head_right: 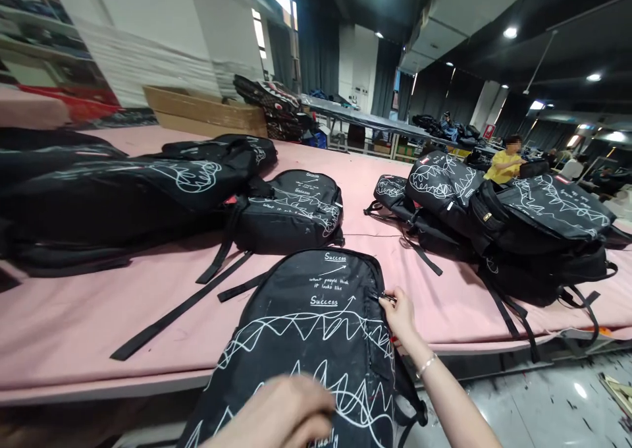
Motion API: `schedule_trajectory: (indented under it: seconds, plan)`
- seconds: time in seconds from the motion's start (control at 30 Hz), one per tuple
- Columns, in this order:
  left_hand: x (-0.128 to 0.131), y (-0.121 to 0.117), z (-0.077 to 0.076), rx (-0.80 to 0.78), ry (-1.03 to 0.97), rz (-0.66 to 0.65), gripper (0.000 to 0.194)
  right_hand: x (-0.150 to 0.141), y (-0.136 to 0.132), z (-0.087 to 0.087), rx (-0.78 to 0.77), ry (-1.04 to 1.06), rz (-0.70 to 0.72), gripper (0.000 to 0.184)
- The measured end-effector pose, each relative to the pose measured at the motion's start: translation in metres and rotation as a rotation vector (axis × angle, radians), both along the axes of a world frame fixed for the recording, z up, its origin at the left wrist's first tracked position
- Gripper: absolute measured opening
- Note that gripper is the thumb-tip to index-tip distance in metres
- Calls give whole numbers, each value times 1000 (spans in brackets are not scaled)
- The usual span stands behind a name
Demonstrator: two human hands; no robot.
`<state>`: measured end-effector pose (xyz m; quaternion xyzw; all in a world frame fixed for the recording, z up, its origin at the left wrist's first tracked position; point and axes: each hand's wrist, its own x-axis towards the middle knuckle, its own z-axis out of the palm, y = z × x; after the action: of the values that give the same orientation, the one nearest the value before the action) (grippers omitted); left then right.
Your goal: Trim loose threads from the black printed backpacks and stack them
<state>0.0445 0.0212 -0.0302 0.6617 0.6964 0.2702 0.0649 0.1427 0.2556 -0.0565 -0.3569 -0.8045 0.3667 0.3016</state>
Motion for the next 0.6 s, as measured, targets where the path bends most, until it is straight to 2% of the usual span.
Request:
schedule_trajectory:
  seconds: [0.07, 0.13, 0.2, 0.27, 0.43, 0.6]
  plan:
    - [-28, 41, 22, -145, 23, 27, 21, -17, 7, -3, 37, -38, -42, 12]
    - [-52, 84, 31, -212, 62, 134, 22, -29, 11, -4, 81, -92, -72, 10]
    - [-68, 119, 27, -233, 90, 205, 21, -35, 13, -4, 123, -149, -82, 9]
    - [-77, 144, 16, -246, 112, 245, 21, -37, 14, -3, 159, -201, -76, 8]
    - [-81, 174, -10, -290, 164, 257, 19, -37, 19, 2, 222, -316, -23, 12]
    - [-80, 183, -15, -299, 215, 253, 21, -44, 25, 2, 239, -381, 24, 14]
